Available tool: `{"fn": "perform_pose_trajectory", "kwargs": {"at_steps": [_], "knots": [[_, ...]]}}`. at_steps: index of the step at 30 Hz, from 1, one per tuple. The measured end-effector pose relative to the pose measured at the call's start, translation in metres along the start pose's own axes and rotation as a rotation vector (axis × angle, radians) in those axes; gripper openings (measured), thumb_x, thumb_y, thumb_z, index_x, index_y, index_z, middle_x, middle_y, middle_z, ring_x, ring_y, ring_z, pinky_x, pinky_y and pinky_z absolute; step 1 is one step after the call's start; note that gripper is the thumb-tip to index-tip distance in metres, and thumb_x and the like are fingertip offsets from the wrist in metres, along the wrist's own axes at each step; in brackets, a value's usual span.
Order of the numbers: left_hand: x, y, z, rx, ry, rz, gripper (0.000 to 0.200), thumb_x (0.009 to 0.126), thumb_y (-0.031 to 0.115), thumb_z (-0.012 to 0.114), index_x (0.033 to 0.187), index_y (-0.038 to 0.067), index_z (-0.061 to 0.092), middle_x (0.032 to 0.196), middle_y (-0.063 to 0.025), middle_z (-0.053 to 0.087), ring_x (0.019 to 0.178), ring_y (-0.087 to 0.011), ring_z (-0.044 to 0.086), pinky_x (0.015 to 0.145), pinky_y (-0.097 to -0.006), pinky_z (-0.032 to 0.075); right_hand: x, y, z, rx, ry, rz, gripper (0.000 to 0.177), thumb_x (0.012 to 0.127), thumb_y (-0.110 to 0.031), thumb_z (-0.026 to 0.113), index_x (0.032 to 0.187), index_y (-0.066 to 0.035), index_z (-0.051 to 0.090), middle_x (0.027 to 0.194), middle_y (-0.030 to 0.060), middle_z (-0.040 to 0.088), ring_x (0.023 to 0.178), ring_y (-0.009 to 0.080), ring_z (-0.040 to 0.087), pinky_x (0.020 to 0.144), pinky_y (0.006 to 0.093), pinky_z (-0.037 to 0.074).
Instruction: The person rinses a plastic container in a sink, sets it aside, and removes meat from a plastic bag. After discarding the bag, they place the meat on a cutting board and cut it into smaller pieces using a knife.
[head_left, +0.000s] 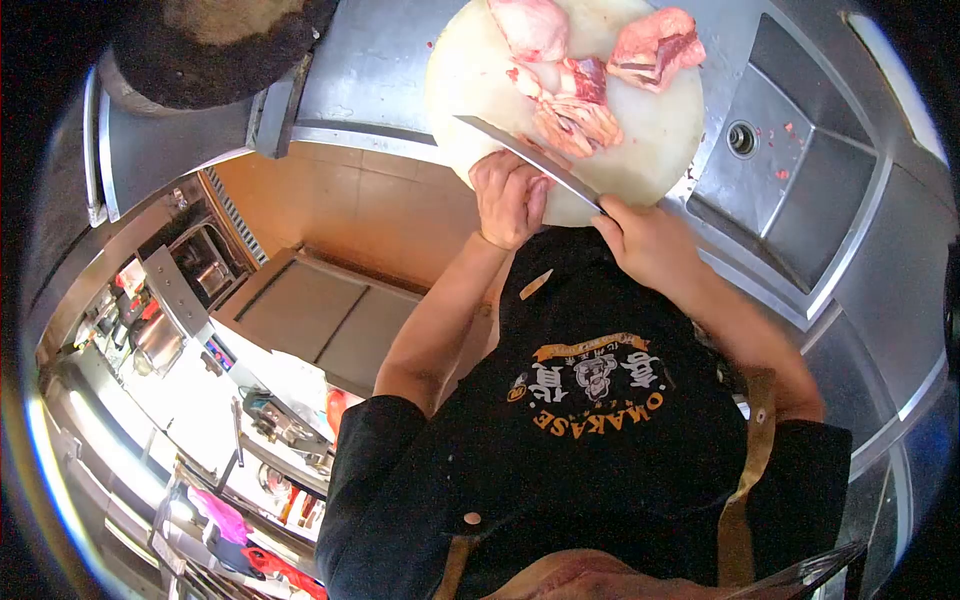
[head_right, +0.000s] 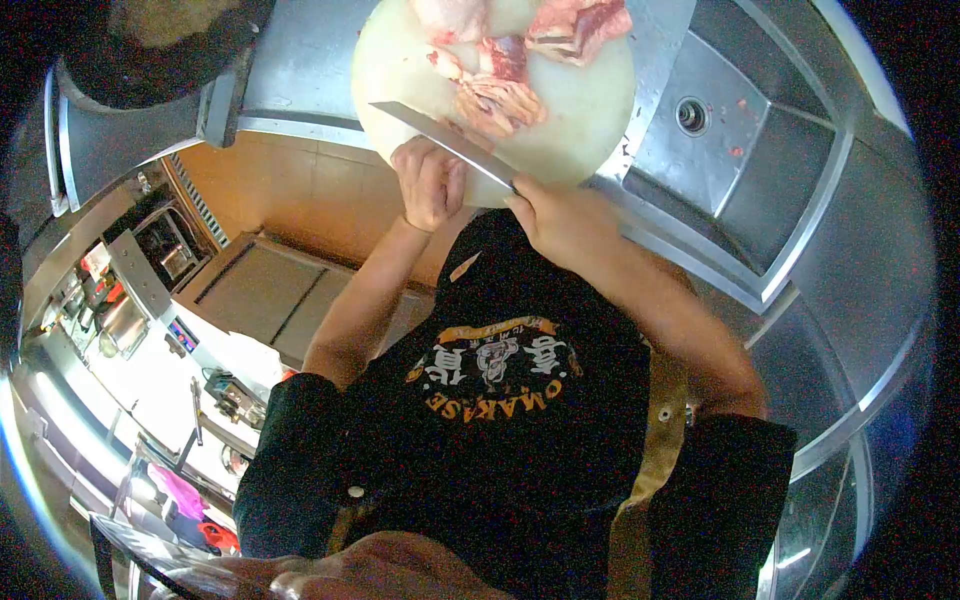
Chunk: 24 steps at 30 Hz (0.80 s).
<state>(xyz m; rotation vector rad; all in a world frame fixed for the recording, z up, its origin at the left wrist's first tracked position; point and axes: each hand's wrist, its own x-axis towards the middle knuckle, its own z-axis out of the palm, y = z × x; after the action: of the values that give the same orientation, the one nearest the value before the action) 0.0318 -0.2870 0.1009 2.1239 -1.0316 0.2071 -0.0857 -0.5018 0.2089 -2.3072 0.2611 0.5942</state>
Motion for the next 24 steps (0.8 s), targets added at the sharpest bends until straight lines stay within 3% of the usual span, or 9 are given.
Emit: {"fn": "perform_pose_trajectory", "kwargs": {"at_steps": [2, 5, 8, 10, 15, 18, 20, 22, 24], "knots": [[0.001, 0.002, -0.001, 0.01, -0.014, -0.01, 0.026, 0.082, 0.012, 0.077, 0.106, 0.009, 0.067, 0.114, -0.0114, 0.064, 0.109, -0.035, 0.059, 0.1, -0.0493, 0.041, 0.006, -0.004, -0.002, -0.019, -0.042, 0.052, 0.024, 0.103, -0.033, 0.06, 0.116, -0.013, 0.063, 0.09, 0.0176, 0.073, 0.083, 0.0434, 0.07, 0.069, 0.0533, 0.055], [0.004, 0.001, 0.001, -0.012, -0.004, -0.002, 0.027, 0.081, 0.012, 0.078, 0.105, 0.009, 0.067, 0.114, -0.0109, 0.064, 0.109, -0.0342, 0.059, 0.1, -0.0484, 0.041, -0.031, 0.022, -0.001, 0.022, 0.149, -0.122, 0.026, 0.103, -0.033, 0.06, 0.118, -0.012, 0.063, 0.094, 0.0175, 0.073, 0.084, 0.043, 0.07, 0.071, 0.0531, 0.055], [-0.001, -0.003, 0.002, -0.042, -0.015, -0.009, 0.028, 0.08, 0.011, 0.079, 0.105, 0.009, 0.067, 0.113, -0.0105, 0.064, 0.109, -0.0335, 0.059, 0.1, -0.0475, 0.042, -0.027, 0.014, -0.01, -0.037, -0.103, 0.101, 0.025, 0.103, -0.031, 0.06, 0.118, -0.011, 0.064, 0.097, 0.0182, 0.073, 0.087, 0.0426, 0.07, 0.074, 0.0531, 0.055], [-0.002, -0.002, 0.002, -0.053, -0.013, -0.021, 0.028, 0.08, 0.011, 0.08, 0.105, 0.009, 0.068, 0.113, -0.0101, 0.064, 0.109, -0.0331, 0.059, 0.1, -0.0473, 0.042, 0.025, 0.014, 0.016, -0.054, -0.018, -0.025, 0.025, 0.103, -0.031, 0.06, 0.117, -0.011, 0.064, 0.098, 0.0189, 0.073, 0.088, 0.0429, 0.07, 0.075, 0.0528, 0.055], [0.005, 0.004, -0.008, -0.026, -0.023, -0.016, 0.027, 0.081, 0.01, 0.079, 0.105, 0.009, 0.069, 0.113, -0.0096, 0.064, 0.109, -0.0322, 0.059, 0.101, -0.0475, 0.042, 0.11, -0.004, 0.019, -0.03, 0.562, -0.387, 0.028, 0.103, -0.034, 0.061, 0.119, -0.012, 0.067, 0.097, 0.0193, 0.072, 0.087, 0.0439, 0.07, 0.073, 0.0528, 0.055], [0.003, 0.005, -0.007, -0.051, 0.039, 0.002, 0.026, 0.081, 0.01, 0.079, 0.105, 0.008, 0.069, 0.113, -0.0093, 0.064, 0.109, -0.0323, 0.059, 0.101, -0.0474, 0.041, 0.059, -0.023, -0.015, 0.066, 0.376, -0.148, 0.029, 0.103, -0.033, 0.061, 0.122, -0.013, 0.068, 0.102, 0.0196, 0.073, 0.09, 0.0415, 0.071, 0.075, 0.0514, 0.056], [-0.002, 0.0, -0.005, -0.039, -0.009, 0.006, 0.027, 0.08, 0.01, 0.079, 0.106, 0.008, 0.069, 0.113, -0.0095, 0.064, 0.109, -0.0324, 0.059, 0.1, -0.0469, 0.041, 0.018, -0.023, -0.028, 0.017, 0.071, 0.042, 0.031, 0.103, -0.034, 0.062, 0.126, -0.014, 0.068, 0.105, 0.0194, 0.073, 0.091, 0.0395, 0.072, 0.075, 0.0505, 0.056], [-0.002, -0.005, 0.001, -0.01, -0.027, 0.027, 0.029, 0.079, 0.01, 0.078, 0.106, 0.007, 0.069, 0.113, -0.01, 0.064, 0.108, -0.0327, 0.06, 0.099, -0.0463, 0.042, -0.02, -0.002, -0.018, -0.022, 0.082, -0.1, 0.032, 0.102, -0.033, 0.064, 0.126, -0.013, 0.068, 0.102, 0.0193, 0.074, 0.088, 0.0401, 0.072, 0.074, 0.0509, 0.057], [-0.006, -0.007, 0.002, 0.041, -0.041, 0.042, 0.03, 0.077, 0.009, 0.078, 0.106, 0.007, 0.069, 0.113, -0.0107, 0.064, 0.107, -0.0331, 0.06, 0.097, -0.0455, 0.042, -0.054, 0.002, -0.016, -0.055, 0.124, -0.058, 0.031, 0.101, -0.033, 0.065, 0.125, -0.013, 0.067, 0.1, 0.0188, 0.074, 0.086, 0.0402, 0.072, 0.072, 0.0505, 0.057]]}}
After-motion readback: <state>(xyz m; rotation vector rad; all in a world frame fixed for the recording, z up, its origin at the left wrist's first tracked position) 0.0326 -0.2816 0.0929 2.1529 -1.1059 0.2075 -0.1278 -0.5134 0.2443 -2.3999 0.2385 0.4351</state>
